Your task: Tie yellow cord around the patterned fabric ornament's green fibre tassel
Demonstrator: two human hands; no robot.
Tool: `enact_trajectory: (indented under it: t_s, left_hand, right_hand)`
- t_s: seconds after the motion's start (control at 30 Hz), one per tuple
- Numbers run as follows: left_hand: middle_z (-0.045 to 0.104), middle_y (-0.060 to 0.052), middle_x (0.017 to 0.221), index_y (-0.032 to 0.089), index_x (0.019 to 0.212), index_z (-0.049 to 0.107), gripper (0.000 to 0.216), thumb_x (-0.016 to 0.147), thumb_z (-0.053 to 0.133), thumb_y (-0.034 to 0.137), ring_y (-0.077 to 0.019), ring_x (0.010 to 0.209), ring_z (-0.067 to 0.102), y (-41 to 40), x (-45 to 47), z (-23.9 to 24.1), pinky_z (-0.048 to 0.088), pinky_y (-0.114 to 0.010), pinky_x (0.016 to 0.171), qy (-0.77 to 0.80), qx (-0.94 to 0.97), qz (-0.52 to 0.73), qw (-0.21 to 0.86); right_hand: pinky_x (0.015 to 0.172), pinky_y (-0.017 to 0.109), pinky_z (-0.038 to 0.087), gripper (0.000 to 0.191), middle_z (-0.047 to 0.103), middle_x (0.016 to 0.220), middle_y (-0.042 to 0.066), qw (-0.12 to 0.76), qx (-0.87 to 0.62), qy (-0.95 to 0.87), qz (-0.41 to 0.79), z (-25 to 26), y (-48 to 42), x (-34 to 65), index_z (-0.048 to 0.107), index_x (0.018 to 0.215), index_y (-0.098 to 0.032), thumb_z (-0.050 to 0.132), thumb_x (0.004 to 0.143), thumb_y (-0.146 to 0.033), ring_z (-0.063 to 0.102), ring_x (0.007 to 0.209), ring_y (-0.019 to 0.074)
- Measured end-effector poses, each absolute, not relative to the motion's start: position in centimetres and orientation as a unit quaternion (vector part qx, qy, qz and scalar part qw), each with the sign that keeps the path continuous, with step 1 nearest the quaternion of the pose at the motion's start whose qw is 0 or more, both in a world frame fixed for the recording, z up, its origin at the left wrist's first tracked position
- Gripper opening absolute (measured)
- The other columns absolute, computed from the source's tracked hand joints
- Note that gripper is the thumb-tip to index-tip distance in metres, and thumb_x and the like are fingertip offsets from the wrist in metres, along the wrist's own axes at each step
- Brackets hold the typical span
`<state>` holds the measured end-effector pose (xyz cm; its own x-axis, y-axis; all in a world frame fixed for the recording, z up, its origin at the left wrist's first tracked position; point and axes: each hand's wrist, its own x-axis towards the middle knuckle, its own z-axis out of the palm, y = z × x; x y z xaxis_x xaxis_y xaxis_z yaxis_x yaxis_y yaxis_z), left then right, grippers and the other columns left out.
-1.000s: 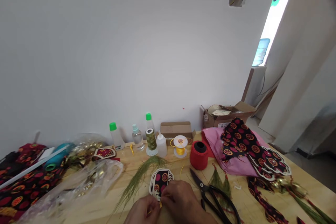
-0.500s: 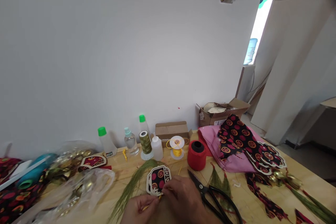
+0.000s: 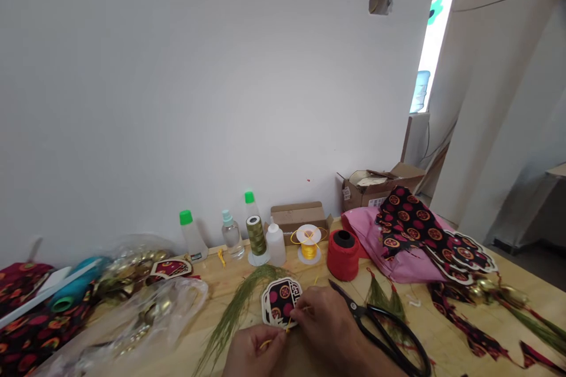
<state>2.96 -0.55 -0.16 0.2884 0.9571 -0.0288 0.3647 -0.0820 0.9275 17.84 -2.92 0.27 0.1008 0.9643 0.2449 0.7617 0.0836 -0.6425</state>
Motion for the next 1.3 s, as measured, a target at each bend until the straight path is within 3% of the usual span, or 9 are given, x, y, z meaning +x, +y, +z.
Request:
enact_trajectory:
  t_s: [0.13,0.27,0.43,0.6,0.7,0.83,1.03,1.3]
  left_hand:
    - [0.068,-0.002,0.053,0.016,0.052,0.067,0.023,0.058,0.057,0.036,-0.0195,0.058,0.059,-0.5,2.7,-0.5,0.044,-0.023,0.053,0.504,0.656,0.343,0.444]
    - [0.066,-0.002,0.052,0.015,0.053,0.065,0.024,0.058,0.057,0.037,-0.0189,0.055,0.057,-0.1,2.5,-0.6,0.042,-0.024,0.053,0.490,0.656,0.351,0.455]
    - [0.064,0.000,0.050,0.013,0.054,0.066,0.024,0.057,0.061,0.037,-0.0159,0.053,0.054,0.3,2.2,-0.4,0.040,-0.023,0.052,0.461,0.646,0.327,0.513]
    - [0.062,0.000,0.046,0.011,0.054,0.066,0.026,0.052,0.067,0.037,-0.0133,0.049,0.052,0.6,1.9,-0.7,0.037,-0.022,0.049,0.409,0.585,0.340,0.612]
    - [0.065,-0.003,0.050,0.010,0.060,0.069,0.026,0.050,0.069,0.034,-0.0159,0.054,0.056,0.7,1.9,-0.6,0.040,-0.023,0.054,0.381,0.563,0.328,0.656]
    - [0.067,-0.004,0.053,0.010,0.063,0.070,0.029,0.054,0.065,0.037,-0.0169,0.055,0.056,0.6,2.1,-0.1,0.040,-0.024,0.054,0.411,0.584,0.313,0.626]
    - [0.067,-0.002,0.053,0.012,0.060,0.070,0.026,0.060,0.060,0.037,-0.0164,0.054,0.054,0.5,2.3,0.0,0.037,-0.023,0.052,0.434,0.633,0.317,0.558]
    - [0.067,-0.002,0.051,0.014,0.052,0.068,0.014,0.055,0.064,0.028,-0.0126,0.050,0.053,0.3,2.7,-0.1,0.037,-0.019,0.048,0.469,0.569,0.366,0.567]
  right_hand:
    - [0.046,0.019,0.025,0.017,0.046,0.049,-0.004,0.423,-0.632,-0.545,0.352,0.4,-2.9,17.9,0.060,0.055,-0.015,0.053,0.066,-0.025,0.039,0.048,0.0077]
    - [0.034,0.017,0.017,0.027,0.030,0.038,-0.008,0.400,-0.567,-0.506,0.512,1.3,-2.7,17.9,0.062,0.062,-0.013,0.039,0.070,-0.026,0.022,0.032,0.0046]
    - [0.030,0.015,0.015,0.035,0.039,0.035,-0.008,0.411,-0.504,-0.467,0.599,1.1,-2.6,17.0,0.063,0.077,-0.014,0.034,0.059,-0.009,0.023,0.026,0.0033]
    - [0.034,0.013,0.020,0.028,0.036,0.037,-0.009,0.437,-0.538,-0.562,0.452,0.1,-3.0,15.6,0.064,0.082,-0.016,0.044,0.063,-0.011,0.031,0.032,0.0041]
    - [0.044,0.015,0.030,0.026,0.050,0.046,-0.005,0.417,-0.569,-0.648,0.290,0.4,-3.6,15.7,0.065,0.083,-0.021,0.049,0.064,-0.012,0.043,0.043,0.0067]
    - [0.052,0.017,0.034,0.022,0.064,0.059,-0.002,0.345,-0.592,-0.713,0.150,1.0,-3.9,16.3,0.065,0.082,-0.027,0.052,0.067,-0.018,0.054,0.054,0.0109]
    - [0.054,0.018,0.033,0.014,0.069,0.069,-0.002,0.298,-0.612,-0.726,0.097,0.8,-3.6,16.6,0.065,0.078,-0.028,0.053,0.071,-0.028,0.060,0.063,0.0130]
    - [0.054,0.017,0.032,0.009,0.066,0.068,-0.003,0.315,-0.590,-0.738,0.088,0.6,-3.4,16.7,0.063,0.069,-0.023,0.055,0.069,-0.020,0.057,0.064,0.0115]
